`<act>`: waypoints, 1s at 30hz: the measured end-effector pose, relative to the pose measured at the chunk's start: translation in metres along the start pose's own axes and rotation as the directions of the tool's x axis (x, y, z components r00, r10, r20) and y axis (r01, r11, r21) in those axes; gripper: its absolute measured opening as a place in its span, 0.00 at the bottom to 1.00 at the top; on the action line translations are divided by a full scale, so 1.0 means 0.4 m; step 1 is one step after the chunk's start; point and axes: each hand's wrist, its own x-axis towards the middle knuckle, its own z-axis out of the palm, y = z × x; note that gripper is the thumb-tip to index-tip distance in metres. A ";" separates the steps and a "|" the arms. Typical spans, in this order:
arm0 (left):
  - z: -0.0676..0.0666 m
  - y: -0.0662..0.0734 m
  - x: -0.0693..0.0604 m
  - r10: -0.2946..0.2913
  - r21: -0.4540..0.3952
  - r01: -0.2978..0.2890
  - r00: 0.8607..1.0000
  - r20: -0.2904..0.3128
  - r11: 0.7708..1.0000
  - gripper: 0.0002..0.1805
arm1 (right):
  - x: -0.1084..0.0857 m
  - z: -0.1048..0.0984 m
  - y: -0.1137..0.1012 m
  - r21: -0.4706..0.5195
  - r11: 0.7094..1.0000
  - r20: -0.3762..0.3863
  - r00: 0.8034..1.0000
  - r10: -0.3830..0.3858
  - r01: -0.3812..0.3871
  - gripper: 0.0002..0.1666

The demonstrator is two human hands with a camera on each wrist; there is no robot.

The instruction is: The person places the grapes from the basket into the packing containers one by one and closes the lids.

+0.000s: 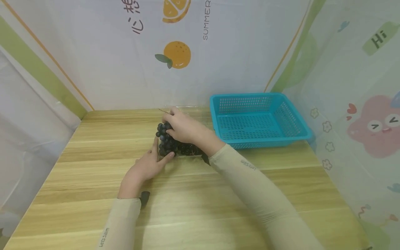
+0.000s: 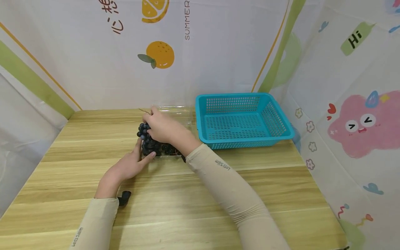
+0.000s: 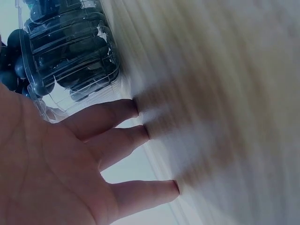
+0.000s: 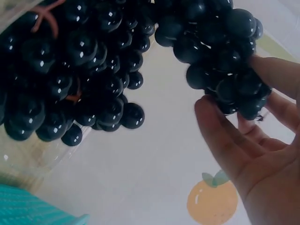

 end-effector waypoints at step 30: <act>0.001 0.000 0.009 -0.022 0.028 0.021 1.000 0.014 0.999 0.62 | 0.006 0.110 0.053 -0.111 0.993 0.256 0.964 0.078 -0.051 0.41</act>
